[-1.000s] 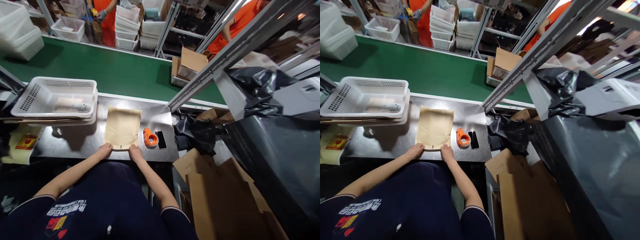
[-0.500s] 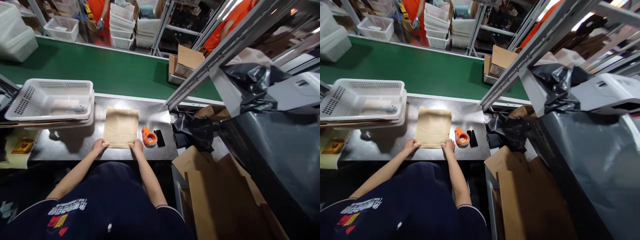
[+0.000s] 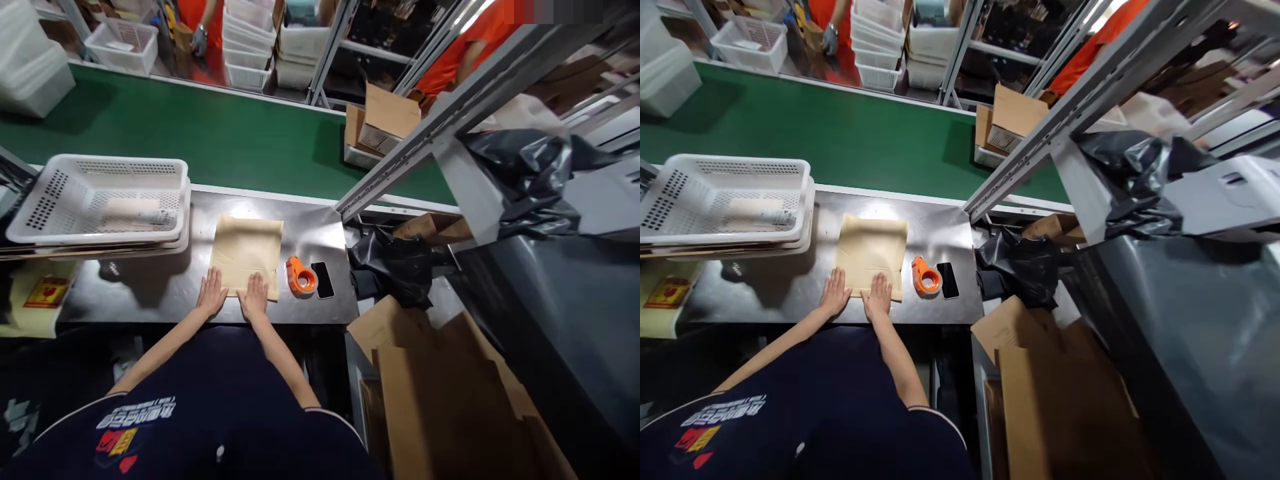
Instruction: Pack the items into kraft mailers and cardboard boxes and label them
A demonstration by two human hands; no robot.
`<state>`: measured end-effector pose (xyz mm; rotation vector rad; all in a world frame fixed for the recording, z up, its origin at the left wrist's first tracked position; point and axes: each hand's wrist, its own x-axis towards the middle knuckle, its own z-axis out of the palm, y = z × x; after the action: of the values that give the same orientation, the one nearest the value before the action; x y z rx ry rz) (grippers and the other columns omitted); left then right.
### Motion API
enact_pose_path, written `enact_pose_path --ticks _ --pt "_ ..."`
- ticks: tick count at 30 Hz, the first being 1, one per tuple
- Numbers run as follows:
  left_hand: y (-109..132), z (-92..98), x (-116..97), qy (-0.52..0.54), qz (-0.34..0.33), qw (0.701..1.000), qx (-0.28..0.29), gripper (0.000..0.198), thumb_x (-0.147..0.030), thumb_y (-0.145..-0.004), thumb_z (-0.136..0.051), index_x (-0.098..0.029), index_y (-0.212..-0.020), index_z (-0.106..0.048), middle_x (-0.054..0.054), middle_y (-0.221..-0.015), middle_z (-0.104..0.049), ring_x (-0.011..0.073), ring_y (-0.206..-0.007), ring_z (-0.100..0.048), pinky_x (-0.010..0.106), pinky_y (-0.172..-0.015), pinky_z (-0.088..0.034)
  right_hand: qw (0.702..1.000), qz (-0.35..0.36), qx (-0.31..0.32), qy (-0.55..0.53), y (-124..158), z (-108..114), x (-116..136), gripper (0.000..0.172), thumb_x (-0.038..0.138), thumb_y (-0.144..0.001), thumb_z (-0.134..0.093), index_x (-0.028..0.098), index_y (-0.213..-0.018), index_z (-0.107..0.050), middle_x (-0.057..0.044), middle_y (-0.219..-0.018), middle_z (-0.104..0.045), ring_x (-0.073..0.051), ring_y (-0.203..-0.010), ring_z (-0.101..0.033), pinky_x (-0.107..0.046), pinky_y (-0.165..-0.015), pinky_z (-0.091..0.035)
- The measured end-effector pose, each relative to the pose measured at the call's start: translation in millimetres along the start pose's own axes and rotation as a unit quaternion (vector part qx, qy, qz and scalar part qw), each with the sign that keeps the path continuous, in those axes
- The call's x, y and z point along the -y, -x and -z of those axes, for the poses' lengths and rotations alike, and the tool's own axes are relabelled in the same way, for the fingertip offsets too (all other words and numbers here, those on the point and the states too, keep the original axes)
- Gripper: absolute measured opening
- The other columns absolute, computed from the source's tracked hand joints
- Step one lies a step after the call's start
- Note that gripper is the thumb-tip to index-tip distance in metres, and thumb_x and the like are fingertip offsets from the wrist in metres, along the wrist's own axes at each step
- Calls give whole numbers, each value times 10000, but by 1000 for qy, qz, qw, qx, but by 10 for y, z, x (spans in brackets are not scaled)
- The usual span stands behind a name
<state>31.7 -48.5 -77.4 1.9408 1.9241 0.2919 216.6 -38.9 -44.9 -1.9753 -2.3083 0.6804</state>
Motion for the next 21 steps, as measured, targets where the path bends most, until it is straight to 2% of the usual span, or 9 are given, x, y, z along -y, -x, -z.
enact_pose_path --ticks 3,7,9,11,14,15,17,19,21 --pt "29 0 51 -11 -22 1000 4 787 -420 -1073 -434 -20 -1725 -251 289 -1788 -200 383 -1704 -135 604 -1362 -200 995 -92 -25 -3 47 -10 -217 950 559 -1096 -458 -85 -1704 -114 -368 -1778 -46 -460 -1685 -71 -724 -1319 -116" --pt "39 130 14 -9 -42 999 29 830 -448 -1050 -503 -20 -1723 -273 302 -1783 -200 426 -1690 -162 639 -1342 -240 989 -129 -63 -27 59 -28 -341 1129 657 -1007 -579 -86 -1696 -82 -410 -1761 -43 -505 -1671 -51 -723 -1313 -151" --pt "27 287 -29 -11 -58 996 61 852 -456 -1002 -591 -49 -1709 -347 302 -1768 -246 450 -1664 -246 643 -1303 -329 986 -126 -95 -60 69 6 -391 1166 644 -968 -632 -86 -1688 -75 -434 -1738 -117 -518 -1660 -105 -703 -1307 -218" --pt "16 571 -40 -8 -88 991 96 785 -453 -949 -672 -114 -1639 -511 267 -1700 -426 434 -1596 -411 584 -1244 -447 981 -117 -125 -93 126 77 -506 1151 606 -977 -607 -89 -1679 -17 -454 -1705 -183 -527 -1650 -162 -685 -1286 -296" --pt "-13 1351 44 11 -124 988 94 519 -459 -1011 -597 -258 -1478 -701 116 -1465 -714 303 -1391 -658 413 -1165 -543 978 -74 -147 -126 313 146 -847 1011 586 -1040 -440 42 -1719 76 -364 -1755 -159 -435 -1686 -162 -628 -1295 -349" --pt "-48 1709 98 20 -127 989 71 479 -460 -1051 -532 -285 -1458 -715 78 -1414 -746 267 -1335 -691 374 -1155 -544 977 -56 -151 -139 387 134 -987 979 619 -1043 -404 104 -1737 56 -324 -1780 -132 -408 -1697 -145 -611 -1289 -374" --pt "-214 2507 238 44 -120 992 -20 500 -456 -1087 -459 -254 -1479 -695 73 -1419 -736 259 -1311 -690 369 -1153 -531 969 -20 -164 -184 515 57 -1239 959 703 -1028 -392 148 -1748 -83 -290 -1803 -97 -457 -1684 -159 -687 -1274 -377" --pt "-544 3260 408 20 -84 992 -90 488 -434 -1082 -464 -165 -1396 -723 99 -1363 -741 277 -1288 -684 401 -1151 -515 963 -17 -173 -207 573 -46 -1378 873 716 -1026 -395 233 -1737 -243 -245 -1810 -154 -466 -1663 -229 -711 -1253 -408" --pt "-1007 3781 577 -25 -39 995 -89 389 -369 -1037 -541 -142 -1265 -761 100 -1244 -762 284 -1212 -696 433 -1117 -520 957 -13 -190 -220 535 -107 -1355 787 704 -1026 -411 335 -1717 -332 -190 -1808 -218 -439 -1647 -283 -695 -1236 -452"
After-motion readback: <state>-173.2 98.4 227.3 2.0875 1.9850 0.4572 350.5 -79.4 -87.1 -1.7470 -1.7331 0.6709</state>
